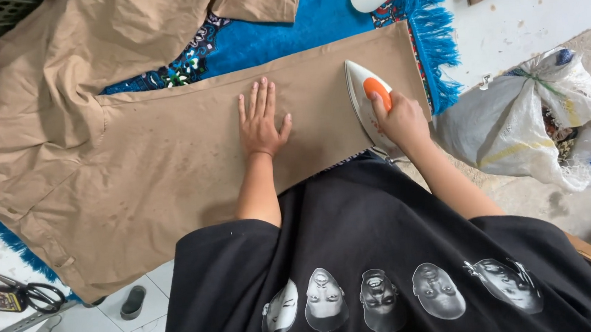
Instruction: Ironing a pair of tan pants on a work surface in a sewing factory environment.
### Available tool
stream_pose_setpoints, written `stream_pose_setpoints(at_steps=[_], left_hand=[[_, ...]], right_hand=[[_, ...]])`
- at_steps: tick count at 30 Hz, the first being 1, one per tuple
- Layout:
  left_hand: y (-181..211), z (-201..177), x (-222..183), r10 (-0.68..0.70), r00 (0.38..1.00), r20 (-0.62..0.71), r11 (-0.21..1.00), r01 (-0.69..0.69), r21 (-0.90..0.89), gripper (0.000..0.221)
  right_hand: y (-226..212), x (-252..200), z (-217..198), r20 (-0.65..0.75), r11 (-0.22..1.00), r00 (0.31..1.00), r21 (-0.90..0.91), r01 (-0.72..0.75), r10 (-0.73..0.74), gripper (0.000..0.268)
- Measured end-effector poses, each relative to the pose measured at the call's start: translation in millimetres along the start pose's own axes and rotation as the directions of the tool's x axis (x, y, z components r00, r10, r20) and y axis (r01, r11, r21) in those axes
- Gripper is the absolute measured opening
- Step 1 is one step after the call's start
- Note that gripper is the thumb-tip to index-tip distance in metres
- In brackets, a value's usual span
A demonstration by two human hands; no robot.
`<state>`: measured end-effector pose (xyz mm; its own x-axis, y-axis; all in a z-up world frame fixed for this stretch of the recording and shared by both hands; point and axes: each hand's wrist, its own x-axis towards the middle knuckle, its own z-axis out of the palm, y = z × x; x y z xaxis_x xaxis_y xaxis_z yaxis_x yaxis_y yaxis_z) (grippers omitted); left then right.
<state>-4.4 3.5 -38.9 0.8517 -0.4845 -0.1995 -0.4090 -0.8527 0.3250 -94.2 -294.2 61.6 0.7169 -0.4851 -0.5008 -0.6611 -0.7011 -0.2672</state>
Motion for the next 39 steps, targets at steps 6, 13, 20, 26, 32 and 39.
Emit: stream_pose_setpoints(at_steps=[6, 13, 20, 26, 32, 39], left_hand=[[8.2, -19.8, -1.8, -0.026, 0.997, 0.075, 0.999, 0.029, -0.026, 0.079], [0.3, -0.6, -0.9, 0.004, 1.000, -0.012, 1.000, -0.004, -0.018, 0.082], [-1.3, 2.0, -1.5, 0.033, 0.998, -0.062, 0.999, -0.033, -0.001, 0.082], [4.2, -13.1, 0.3, -0.005, 0.999, 0.037, 1.000, 0.004, 0.009, 0.081], [5.5, -13.5, 1.9, -0.001, 0.999, 0.049, 1.000, 0.000, 0.025, 0.081], [3.8, -9.6, 1.3, 0.001, 1.000, 0.029, 1.000, -0.002, 0.022, 0.081]], right_hand=[[-51.6, 56.5, -9.5, -0.117, 0.990, 0.984, 0.017, 0.137, -0.134, 0.064], [3.6, 19.6, 0.4, -0.072, 0.996, 0.994, -0.040, 0.082, -0.085, 0.067], [38.3, -0.3, 4.1, -0.069, 0.999, 0.997, 0.017, -0.029, 0.030, 0.063], [-6.4, 62.6, -4.8, -0.156, 0.999, 0.988, 0.034, 0.016, -0.010, 0.066], [4.8, 37.1, -7.5, -0.153, 0.996, 0.988, 0.084, -0.007, 0.019, 0.066], [51.3, -7.5, 2.7, -0.049, 0.992, 0.992, 0.053, -0.117, 0.119, 0.070]])
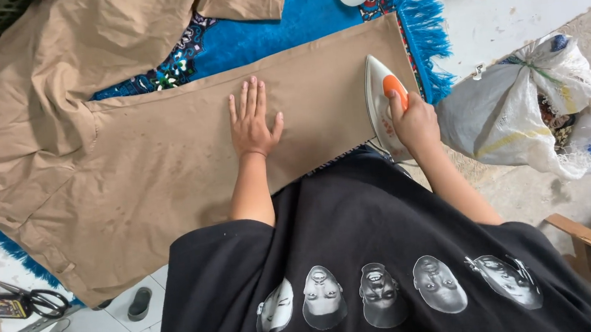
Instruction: Ironing a pair of tan pants on a work surface in a sewing factory environment.
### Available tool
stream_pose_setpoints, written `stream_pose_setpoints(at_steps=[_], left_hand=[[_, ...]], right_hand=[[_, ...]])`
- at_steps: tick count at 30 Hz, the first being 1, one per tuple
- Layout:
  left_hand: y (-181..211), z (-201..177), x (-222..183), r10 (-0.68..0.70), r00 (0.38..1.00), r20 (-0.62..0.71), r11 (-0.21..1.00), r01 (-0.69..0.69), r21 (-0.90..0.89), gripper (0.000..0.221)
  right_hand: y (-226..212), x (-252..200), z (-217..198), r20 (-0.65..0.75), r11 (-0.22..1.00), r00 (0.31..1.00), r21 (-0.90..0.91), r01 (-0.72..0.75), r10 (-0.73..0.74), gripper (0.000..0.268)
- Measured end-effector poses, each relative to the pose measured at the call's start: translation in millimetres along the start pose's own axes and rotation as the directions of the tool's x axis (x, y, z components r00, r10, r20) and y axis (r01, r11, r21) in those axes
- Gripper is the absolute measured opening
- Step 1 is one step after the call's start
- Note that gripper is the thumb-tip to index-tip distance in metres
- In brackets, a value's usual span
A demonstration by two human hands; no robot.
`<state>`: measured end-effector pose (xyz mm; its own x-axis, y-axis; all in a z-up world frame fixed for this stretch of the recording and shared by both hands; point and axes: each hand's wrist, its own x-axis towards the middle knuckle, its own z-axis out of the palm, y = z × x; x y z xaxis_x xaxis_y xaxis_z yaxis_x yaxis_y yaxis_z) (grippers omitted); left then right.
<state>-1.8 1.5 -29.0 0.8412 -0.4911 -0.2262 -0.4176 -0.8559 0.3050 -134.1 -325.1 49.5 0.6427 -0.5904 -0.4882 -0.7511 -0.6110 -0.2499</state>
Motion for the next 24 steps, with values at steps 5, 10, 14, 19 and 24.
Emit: stream_pose_setpoints(at_steps=[5, 10, 14, 19, 24], left_hand=[[0.5, -3.0, -0.5, -0.001, 1.000, 0.021, 1.000, 0.001, 0.001, 0.080], [3.5, -4.8, -1.7, -0.020, 0.999, 0.038, 1.000, 0.019, 0.013, 0.082], [2.0, -3.0, -0.5, -0.025, 0.999, 0.043, 1.000, 0.025, 0.019, 0.081], [-0.3, 3.1, -2.1, -0.014, 1.000, 0.010, 1.000, 0.014, -0.008, 0.082], [0.2, -0.6, -2.5, -0.012, 1.000, 0.015, 1.000, 0.012, -0.005, 0.081]], right_hand=[[-49.9, 37.8, -14.7, -0.014, 0.998, 0.999, 0.049, 0.040, -0.039, 0.070], [-64.0, 52.3, -20.0, -0.023, 0.990, 0.998, 0.125, 0.061, -0.058, 0.067], [-47.9, 2.4, -34.0, 0.092, 0.994, 0.996, 0.112, -0.018, 0.007, 0.064], [-37.2, -31.2, -41.0, 0.172, 0.974, 0.982, 0.197, -0.108, 0.074, 0.055], [-22.8, 45.9, -8.4, 0.096, 0.981, 0.995, 0.192, 0.017, -0.036, 0.059]])
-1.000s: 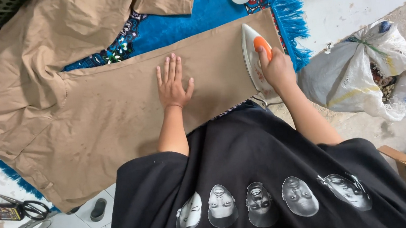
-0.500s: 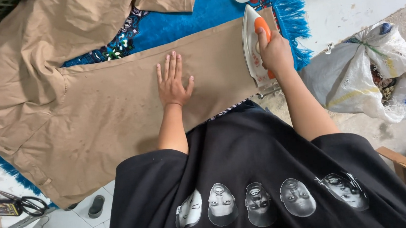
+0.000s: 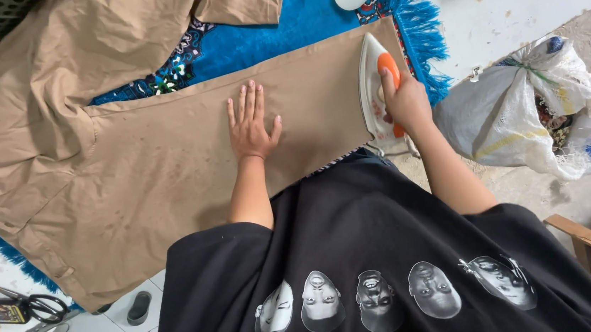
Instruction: Ironing a pair of tan pants on a work surface in a sewing factory environment.
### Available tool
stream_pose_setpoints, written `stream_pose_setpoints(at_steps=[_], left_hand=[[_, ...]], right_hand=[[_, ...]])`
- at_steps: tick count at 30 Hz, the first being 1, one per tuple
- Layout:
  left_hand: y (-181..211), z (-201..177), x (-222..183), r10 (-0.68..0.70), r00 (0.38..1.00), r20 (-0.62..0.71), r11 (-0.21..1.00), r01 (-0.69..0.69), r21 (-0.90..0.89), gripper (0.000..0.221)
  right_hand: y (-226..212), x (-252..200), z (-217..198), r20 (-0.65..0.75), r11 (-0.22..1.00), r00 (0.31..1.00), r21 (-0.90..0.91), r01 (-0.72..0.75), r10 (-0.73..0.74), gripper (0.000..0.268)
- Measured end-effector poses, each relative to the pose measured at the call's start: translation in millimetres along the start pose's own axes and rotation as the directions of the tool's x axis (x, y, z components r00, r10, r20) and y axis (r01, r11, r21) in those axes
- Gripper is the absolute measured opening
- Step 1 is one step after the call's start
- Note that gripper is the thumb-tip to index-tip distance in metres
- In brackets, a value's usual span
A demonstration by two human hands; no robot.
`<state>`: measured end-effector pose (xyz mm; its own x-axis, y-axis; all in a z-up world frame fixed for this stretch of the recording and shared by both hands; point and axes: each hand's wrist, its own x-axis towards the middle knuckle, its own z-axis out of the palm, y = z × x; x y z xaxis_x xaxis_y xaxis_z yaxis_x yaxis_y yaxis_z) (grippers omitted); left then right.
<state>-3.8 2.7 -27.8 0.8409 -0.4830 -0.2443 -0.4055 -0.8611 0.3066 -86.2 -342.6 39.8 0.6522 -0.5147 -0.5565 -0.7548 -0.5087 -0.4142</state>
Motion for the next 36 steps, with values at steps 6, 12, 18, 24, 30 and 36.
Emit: stream_pose_setpoints(at_steps=[6, 12, 18, 24, 30, 36], left_hand=[[-0.5, 1.5, -2.7, 0.085, 0.986, -0.143, 0.996, -0.084, 0.013, 0.077], [-4.9, 12.7, 3.0, 0.029, 0.996, -0.082, 0.999, -0.031, -0.015, 0.084], [-1.4, 6.9, 1.1, 0.012, 0.998, -0.059, 1.000, -0.012, -0.005, 0.083], [-1.8, 7.1, 1.8, -0.002, 1.000, -0.028, 1.000, 0.002, 0.009, 0.083], [-0.7, 5.4, 1.3, 0.010, 0.999, -0.048, 1.000, -0.009, 0.010, 0.082], [-2.7, 8.4, 3.7, 0.011, 0.998, -0.058, 1.000, -0.011, -0.008, 0.082]], right_hand=[[-82.8, -2.8, -28.7, 0.074, 0.995, 0.996, 0.086, -0.052, 0.045, 0.053], [-28.9, -71.5, -21.6, 0.085, 0.996, 0.993, -0.032, -0.080, 0.083, 0.059], [-22.4, -64.2, -15.2, 0.037, 0.995, 0.994, -0.033, -0.098, 0.099, 0.056], [-70.5, -3.9, -19.1, -0.008, 0.999, 0.999, 0.019, 0.049, -0.049, 0.060], [-18.2, -21.5, -5.0, 0.007, 0.996, 1.000, -0.085, 0.022, -0.022, 0.064], [-26.1, -78.8, -18.2, 0.041, 0.994, 0.997, -0.093, -0.057, 0.061, 0.059]])
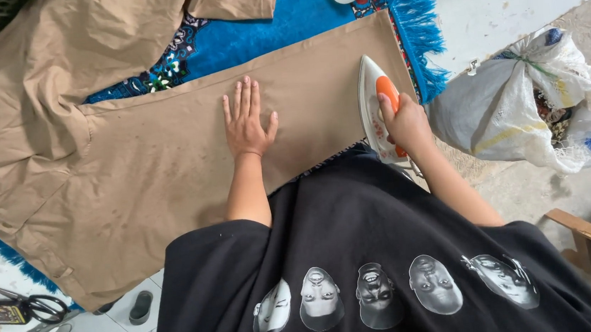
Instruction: Ironing a pair of tan pants on a work surface in a sewing factory environment.
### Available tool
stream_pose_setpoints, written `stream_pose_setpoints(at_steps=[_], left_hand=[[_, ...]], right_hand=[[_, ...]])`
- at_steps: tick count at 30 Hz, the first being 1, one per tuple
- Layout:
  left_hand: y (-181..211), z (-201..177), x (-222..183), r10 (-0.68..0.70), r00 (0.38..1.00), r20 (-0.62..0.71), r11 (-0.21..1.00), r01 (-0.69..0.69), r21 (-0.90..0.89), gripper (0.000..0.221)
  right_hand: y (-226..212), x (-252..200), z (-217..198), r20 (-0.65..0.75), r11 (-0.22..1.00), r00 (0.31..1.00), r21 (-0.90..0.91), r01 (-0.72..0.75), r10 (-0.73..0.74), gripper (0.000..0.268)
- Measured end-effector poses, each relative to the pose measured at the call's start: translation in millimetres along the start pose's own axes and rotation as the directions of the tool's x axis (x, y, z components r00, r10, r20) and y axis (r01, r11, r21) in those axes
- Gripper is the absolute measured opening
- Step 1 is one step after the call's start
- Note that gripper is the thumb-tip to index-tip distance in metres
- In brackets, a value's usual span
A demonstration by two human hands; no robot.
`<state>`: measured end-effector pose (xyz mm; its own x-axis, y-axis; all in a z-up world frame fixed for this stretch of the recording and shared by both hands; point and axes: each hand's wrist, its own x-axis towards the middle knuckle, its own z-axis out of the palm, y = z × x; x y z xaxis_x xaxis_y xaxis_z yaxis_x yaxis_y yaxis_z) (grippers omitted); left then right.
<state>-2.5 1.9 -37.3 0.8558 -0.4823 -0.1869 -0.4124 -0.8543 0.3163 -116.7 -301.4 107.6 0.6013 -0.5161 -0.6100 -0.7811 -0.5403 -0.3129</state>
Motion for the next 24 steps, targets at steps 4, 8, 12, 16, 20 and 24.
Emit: stream_pose_setpoints(at_steps=[4, 8, 12, 16, 20, 24], left_hand=[[3.1, -4.9, -2.0, -0.007, 0.999, 0.034, 1.000, 0.007, 0.016, 0.083], [3.4, -8.4, -4.2, 0.021, 1.000, -0.007, 0.999, -0.021, 0.027, 0.081], [7.4, -14.0, -2.6, -0.033, 0.995, 0.091, 0.998, 0.028, 0.050, 0.080], [6.4, -12.6, -0.5, -0.037, 0.995, 0.092, 0.999, 0.033, 0.043, 0.081], [6.3, -12.8, -0.6, -0.040, 0.995, 0.095, 0.998, 0.036, 0.045, 0.082], [9.8, -19.6, -2.1, -0.049, 0.990, 0.130, 0.997, 0.041, 0.064, 0.080]], right_hand=[[2.7, 70.2, 21.3, -0.102, 0.998, 0.994, -0.053, 0.035, -0.040, 0.066], [-46.2, 87.4, -0.2, -0.123, 0.992, 0.989, 0.089, 0.092, -0.080, 0.061], [0.5, 97.8, 25.9, -0.147, 0.987, 0.977, 0.017, 0.158, -0.154, 0.066], [10.7, 43.8, 28.7, -0.093, 0.988, 0.987, -0.089, 0.123, -0.131, 0.067], [-2.1, 47.7, 22.2, -0.087, 0.990, 0.986, -0.028, 0.141, -0.143, 0.063], [-35.6, 90.6, 16.1, -0.106, 0.970, 0.964, -0.028, 0.242, -0.244, 0.065]])
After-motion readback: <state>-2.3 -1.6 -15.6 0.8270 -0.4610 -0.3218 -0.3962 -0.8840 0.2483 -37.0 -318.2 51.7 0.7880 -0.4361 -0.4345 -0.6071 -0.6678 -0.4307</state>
